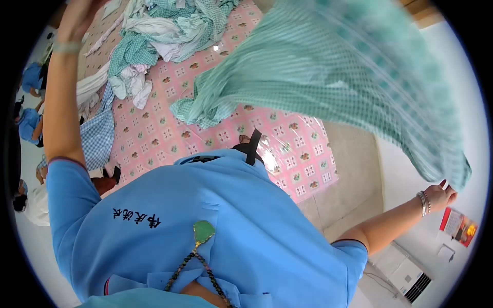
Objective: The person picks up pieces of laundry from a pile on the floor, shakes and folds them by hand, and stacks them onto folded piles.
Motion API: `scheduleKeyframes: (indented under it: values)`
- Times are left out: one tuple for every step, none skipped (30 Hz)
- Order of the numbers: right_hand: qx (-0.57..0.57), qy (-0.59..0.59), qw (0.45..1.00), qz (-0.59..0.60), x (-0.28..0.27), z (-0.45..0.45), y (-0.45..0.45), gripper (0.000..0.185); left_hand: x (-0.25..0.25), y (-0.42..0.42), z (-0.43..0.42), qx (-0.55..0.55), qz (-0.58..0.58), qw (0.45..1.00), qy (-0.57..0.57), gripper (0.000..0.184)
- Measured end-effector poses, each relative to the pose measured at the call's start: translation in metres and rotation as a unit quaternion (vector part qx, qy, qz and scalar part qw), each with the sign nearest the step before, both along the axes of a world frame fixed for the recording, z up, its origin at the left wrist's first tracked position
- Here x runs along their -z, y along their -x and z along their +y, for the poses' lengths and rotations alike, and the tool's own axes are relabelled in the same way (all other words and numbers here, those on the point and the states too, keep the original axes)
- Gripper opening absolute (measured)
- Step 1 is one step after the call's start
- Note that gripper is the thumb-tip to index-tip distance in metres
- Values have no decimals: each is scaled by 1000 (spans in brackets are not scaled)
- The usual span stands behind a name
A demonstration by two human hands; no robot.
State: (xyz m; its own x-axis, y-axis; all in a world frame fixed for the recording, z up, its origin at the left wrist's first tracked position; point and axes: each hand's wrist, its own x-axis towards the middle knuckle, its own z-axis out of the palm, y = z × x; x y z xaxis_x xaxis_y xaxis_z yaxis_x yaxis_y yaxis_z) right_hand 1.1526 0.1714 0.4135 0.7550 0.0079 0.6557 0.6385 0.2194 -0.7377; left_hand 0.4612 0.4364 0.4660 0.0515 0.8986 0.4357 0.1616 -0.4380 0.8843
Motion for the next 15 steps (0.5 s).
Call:
scheduleKeyframes:
  values:
    - [-78,-122,989,-2,-11,-11,16,12,7,47,-14,3,-5,1000,29,23]
    - [-75,-127,989,-5,-18,-23,31,12,10,71,-48,-32,-22,999,24,21]
    - [-122,-204,971,-3,-23,-35,50,10,14,100,-80,-68,-39,997,18,19]
    - [-169,-279,945,-2,-28,-44,76,9,27,178,-92,-82,-10,996,42,24]
    - [-215,-280,936,9,-33,-42,133,11,34,203,-128,-148,-44,987,38,24]
    - [-286,-264,921,-28,-28,-44,175,18,51,251,-165,-182,-87,978,50,12]
    - [-348,-207,914,-8,-13,-39,195,26,72,299,-193,-240,-116,963,43,13]
    - [-404,-143,904,10,2,-35,214,33,95,340,-228,-341,91,934,58,16]
    - [-434,-107,892,66,13,-25,272,34,119,371,-266,-424,293,854,73,20]
    - [-481,-78,869,89,33,-13,305,26,143,386,-294,-475,482,734,61,28]
    - [-546,-22,829,121,50,-8,357,18,154,354,-323,-468,546,695,-20,33]
    - [-554,107,817,115,72,-10,405,13,155,314,-338,-430,537,726,-5,43]
    - [-570,237,787,-6,122,-2,445,13,151,256,-349,-379,465,799,34,52]
    - [-757,213,614,71,97,-19,510,11,153,211,-355,-268,350,897,34,59]
    - [-785,84,579,-204,120,-11,556,16,144,166,-363,-140,302,942,32,60]
